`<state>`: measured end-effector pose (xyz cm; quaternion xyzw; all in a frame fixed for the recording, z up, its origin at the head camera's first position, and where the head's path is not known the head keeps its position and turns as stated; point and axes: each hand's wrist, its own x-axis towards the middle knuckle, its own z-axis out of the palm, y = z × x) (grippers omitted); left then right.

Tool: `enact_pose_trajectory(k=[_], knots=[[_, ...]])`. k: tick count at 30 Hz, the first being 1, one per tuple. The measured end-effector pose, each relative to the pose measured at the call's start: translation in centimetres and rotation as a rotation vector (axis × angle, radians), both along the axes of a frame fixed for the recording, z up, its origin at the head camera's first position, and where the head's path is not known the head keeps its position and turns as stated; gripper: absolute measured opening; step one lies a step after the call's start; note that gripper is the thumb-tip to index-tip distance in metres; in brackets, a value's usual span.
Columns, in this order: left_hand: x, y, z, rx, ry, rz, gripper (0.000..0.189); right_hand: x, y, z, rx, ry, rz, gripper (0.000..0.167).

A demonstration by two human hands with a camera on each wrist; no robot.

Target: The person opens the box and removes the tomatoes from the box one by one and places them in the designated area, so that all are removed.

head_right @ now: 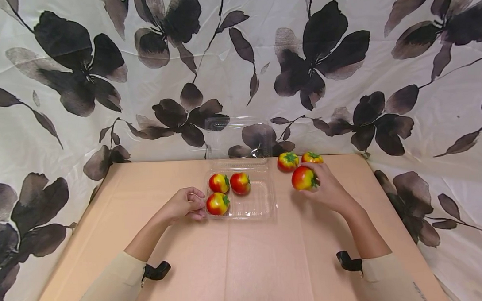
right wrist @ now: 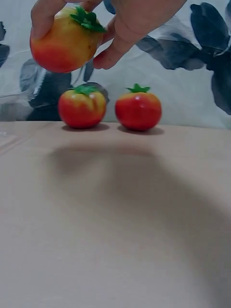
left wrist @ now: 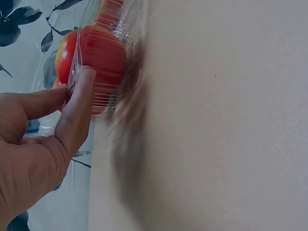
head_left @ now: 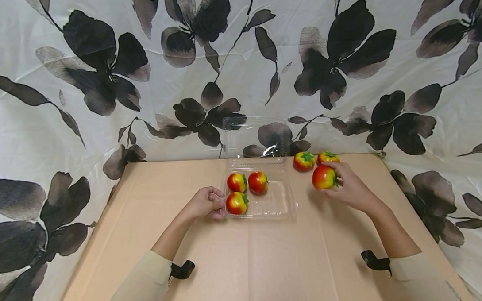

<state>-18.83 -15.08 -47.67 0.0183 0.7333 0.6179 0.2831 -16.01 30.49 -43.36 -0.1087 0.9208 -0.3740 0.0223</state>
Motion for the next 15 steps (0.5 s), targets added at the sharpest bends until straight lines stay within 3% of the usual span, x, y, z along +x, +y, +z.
enact_pose_trajectory(k=[9,15], knots=[[0.0,0.0,-0.2,0.019,-0.002,0.021,0.03,-0.5,2.4,-0.2,0.074,0.056,-0.099,0.083],[0.2,0.1,0.0,0.025,-0.006,0.03,0.03,-1.2,4.0,-0.6,0.071,0.11,-0.115,0.087]])
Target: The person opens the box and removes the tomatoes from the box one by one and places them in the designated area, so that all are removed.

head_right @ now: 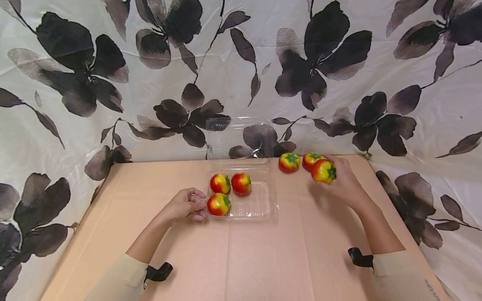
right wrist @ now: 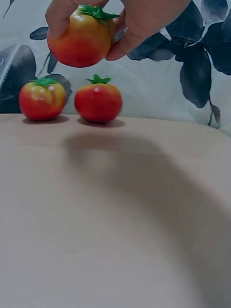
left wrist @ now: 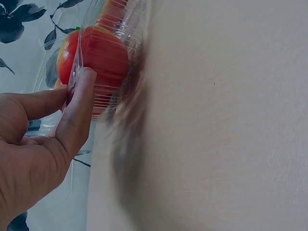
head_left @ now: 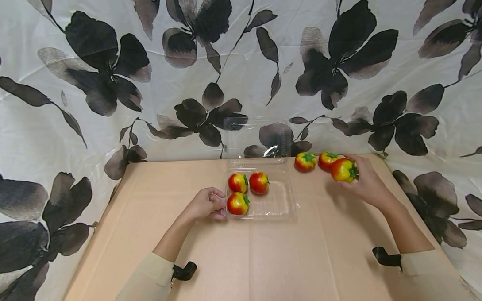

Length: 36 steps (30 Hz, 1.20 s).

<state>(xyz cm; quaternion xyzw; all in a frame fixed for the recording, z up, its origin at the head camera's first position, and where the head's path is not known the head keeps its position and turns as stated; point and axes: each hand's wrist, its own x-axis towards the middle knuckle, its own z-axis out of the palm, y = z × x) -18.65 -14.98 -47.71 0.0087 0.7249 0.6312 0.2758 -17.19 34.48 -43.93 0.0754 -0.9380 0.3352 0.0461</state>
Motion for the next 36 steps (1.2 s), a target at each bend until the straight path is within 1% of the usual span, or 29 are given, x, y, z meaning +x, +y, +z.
enact_pose_trajectory(k=[4,9,12,17,25,30,36], knots=[[0.0,0.1,0.1,-0.002,-0.001,0.0,0.029,-0.6,1.0,0.0,0.014,0.014,-0.006,0.084],[-0.1,0.0,0.0,-0.001,0.006,0.003,0.028,-1.3,2.3,0.1,0.089,0.062,-0.023,0.079],[-0.1,0.0,-0.1,-0.001,0.007,-0.001,0.029,-1.7,3.0,0.0,0.126,0.062,-0.041,0.08],[-0.1,0.0,-0.2,0.001,0.007,-0.01,0.03,-2.3,3.7,-0.3,0.122,0.008,-0.075,0.083],[-0.1,-0.1,-0.3,-0.001,0.007,-0.007,0.03,-3.5,4.7,-1.1,0.112,-0.115,-0.185,0.087],[-0.1,-0.1,-0.3,0.0,0.009,-0.014,0.032,-4.4,5.4,-1.9,0.088,-0.19,-0.27,0.09],[-0.1,-0.1,-0.1,0.001,0.007,-0.015,0.032,-5.4,6.1,-2.6,0.049,-0.253,-0.33,0.093]])
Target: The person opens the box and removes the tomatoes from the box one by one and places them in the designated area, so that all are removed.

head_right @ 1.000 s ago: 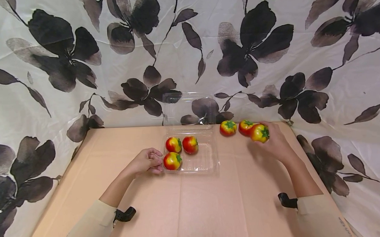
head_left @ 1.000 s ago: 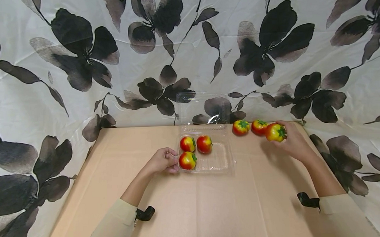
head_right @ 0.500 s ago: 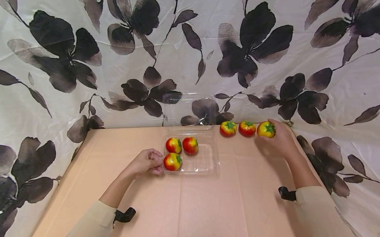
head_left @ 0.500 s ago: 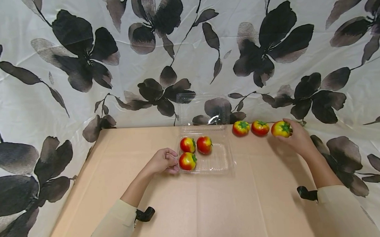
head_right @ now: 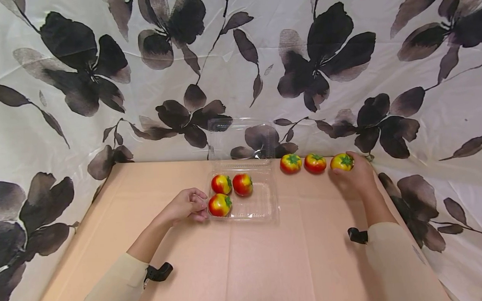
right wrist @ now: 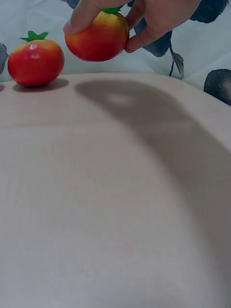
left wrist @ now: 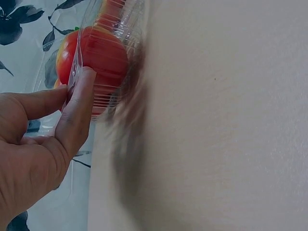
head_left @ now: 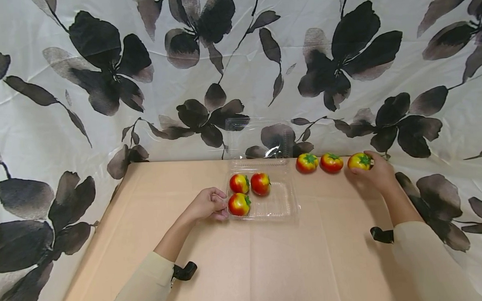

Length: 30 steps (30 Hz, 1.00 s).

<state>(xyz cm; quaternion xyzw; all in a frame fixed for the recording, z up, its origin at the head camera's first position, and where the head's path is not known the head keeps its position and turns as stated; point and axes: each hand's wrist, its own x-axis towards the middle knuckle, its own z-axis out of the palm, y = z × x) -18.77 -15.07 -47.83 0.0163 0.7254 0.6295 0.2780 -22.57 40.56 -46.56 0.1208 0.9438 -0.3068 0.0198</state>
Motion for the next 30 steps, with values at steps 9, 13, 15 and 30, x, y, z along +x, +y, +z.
enact_pose_trajectory(k=[9,13,15,30], knots=[[-0.3,-0.1,0.1,-0.006,0.001,0.0,0.032,-1.1,0.8,-0.5,-0.075,-0.071,-0.115,0.092],[-0.2,-0.1,0.2,-0.014,0.002,-0.005,0.031,-1.6,0.9,-1.0,-0.099,-0.091,-0.147,0.093],[-0.2,-0.1,0.3,-0.018,-0.001,-0.005,0.03,-1.8,0.8,-1.3,-0.115,-0.098,-0.163,0.093],[-0.1,-0.3,0.6,-0.011,-0.008,-0.007,0.032,-2.7,-0.5,-2.2,-0.09,-0.053,-0.251,0.088]])
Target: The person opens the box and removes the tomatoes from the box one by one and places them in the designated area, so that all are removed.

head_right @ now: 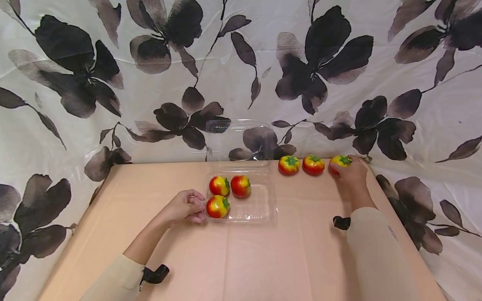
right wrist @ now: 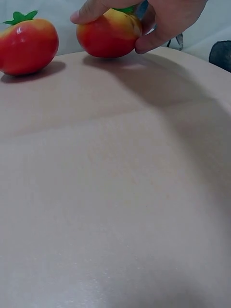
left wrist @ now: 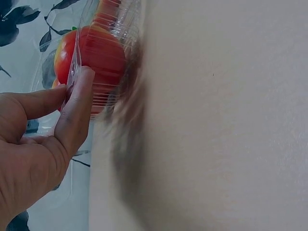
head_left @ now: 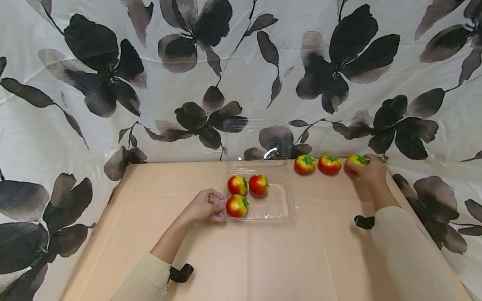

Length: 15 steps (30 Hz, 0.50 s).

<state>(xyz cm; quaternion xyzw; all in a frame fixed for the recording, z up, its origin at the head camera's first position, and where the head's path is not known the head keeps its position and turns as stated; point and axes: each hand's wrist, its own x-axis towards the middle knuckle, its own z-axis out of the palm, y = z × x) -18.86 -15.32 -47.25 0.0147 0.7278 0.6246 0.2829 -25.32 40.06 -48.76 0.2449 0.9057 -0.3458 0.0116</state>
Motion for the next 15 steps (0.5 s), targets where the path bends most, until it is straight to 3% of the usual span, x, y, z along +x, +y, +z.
enact_pose_trajectory(k=[15], knots=[[0.1,0.21,-0.18,-0.012,0.009,-0.005,0.029,0.02,-0.32,-0.16,0.021,-0.014,0.014,0.089]])
